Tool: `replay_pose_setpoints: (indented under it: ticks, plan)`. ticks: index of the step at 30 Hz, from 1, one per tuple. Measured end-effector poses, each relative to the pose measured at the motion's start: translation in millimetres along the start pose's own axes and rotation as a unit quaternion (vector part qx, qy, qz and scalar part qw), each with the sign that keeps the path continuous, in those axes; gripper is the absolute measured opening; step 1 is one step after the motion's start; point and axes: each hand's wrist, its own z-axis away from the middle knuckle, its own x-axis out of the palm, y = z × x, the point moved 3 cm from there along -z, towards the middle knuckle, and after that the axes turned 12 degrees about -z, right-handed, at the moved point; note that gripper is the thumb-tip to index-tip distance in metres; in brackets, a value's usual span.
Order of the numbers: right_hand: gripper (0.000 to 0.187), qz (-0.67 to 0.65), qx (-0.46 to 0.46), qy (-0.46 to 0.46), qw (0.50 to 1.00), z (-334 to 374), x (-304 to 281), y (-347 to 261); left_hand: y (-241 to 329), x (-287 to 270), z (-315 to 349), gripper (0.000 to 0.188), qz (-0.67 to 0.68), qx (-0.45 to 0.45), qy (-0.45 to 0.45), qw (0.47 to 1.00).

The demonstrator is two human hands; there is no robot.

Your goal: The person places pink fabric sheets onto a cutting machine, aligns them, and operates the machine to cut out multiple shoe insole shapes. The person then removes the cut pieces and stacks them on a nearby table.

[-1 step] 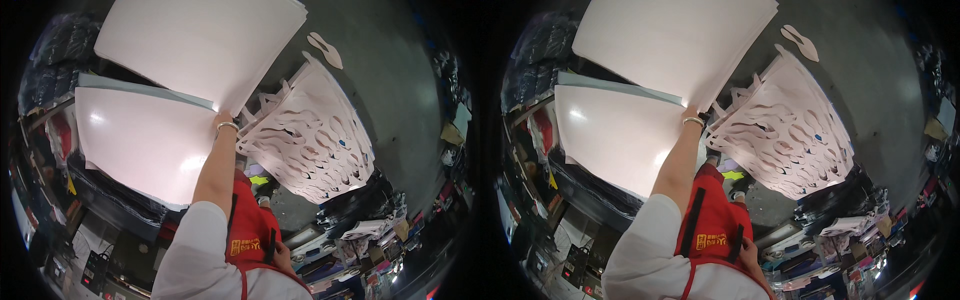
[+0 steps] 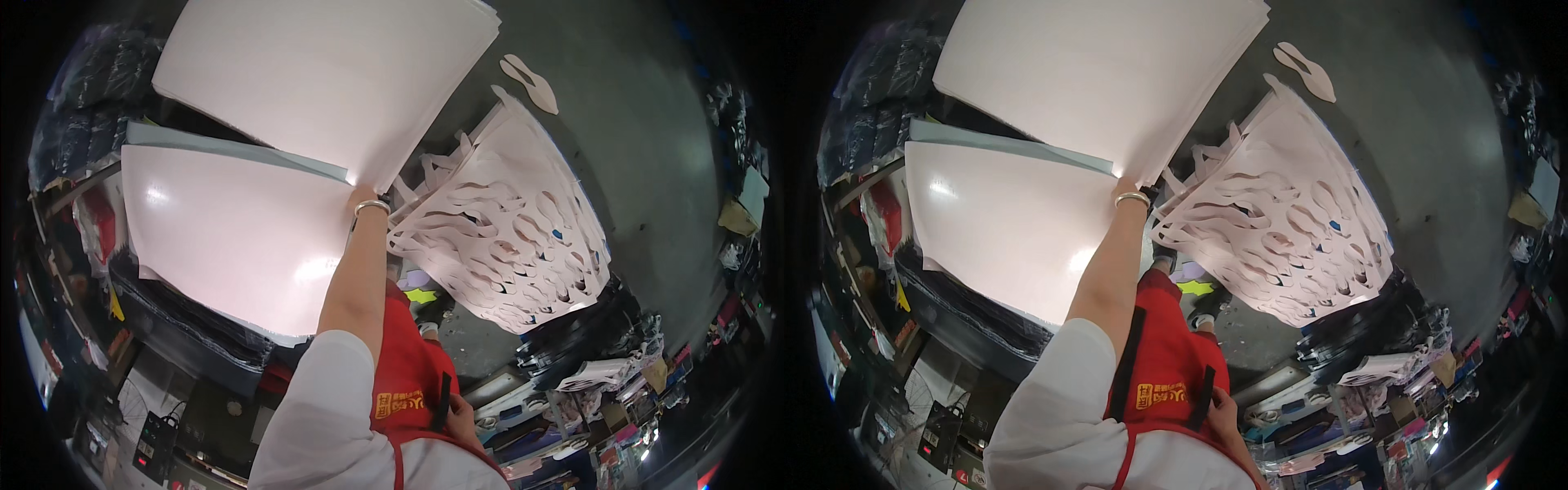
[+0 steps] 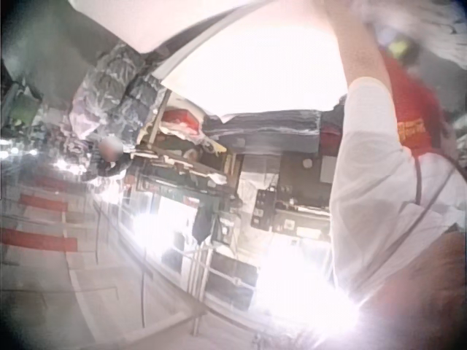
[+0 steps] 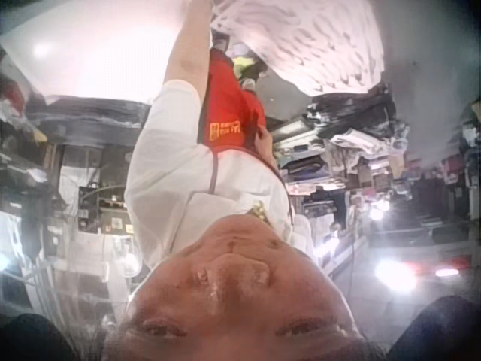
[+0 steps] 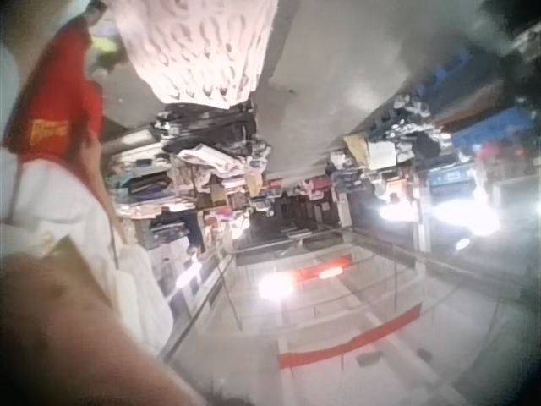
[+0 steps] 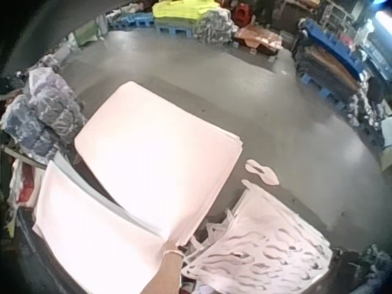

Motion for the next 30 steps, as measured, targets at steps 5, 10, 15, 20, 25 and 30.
replay_pose_setpoints:
  ticks: [5,10,15,20,25,30]
  plan:
    - [0.024,-0.046,0.028,0.017,0.998,3,12,-35,-9,-8,-2,0.029,0.415,-0.172,-0.019,0.893]
    - [0.023,-0.094,0.078,-0.014,0.992,0,19,-19,-2,-6,-4,0.036,0.889,-0.357,-0.046,0.284]
    - [0.022,-0.095,0.056,0.031,0.993,-1,12,-7,11,-16,12,0.031,0.899,-0.401,-0.012,0.174]
    - [0.022,-0.077,0.067,0.037,0.994,5,-7,-9,18,-38,9,0.044,0.947,-0.283,-0.019,0.152]
    - [0.022,-0.1,0.05,0.035,0.993,-2,-5,-6,10,-54,31,0.038,0.826,-0.226,-0.104,0.506]
    - [0.023,-0.158,0.094,0.021,0.983,-6,5,-6,-5,-155,76,0.043,0.818,-0.142,0.011,0.558]
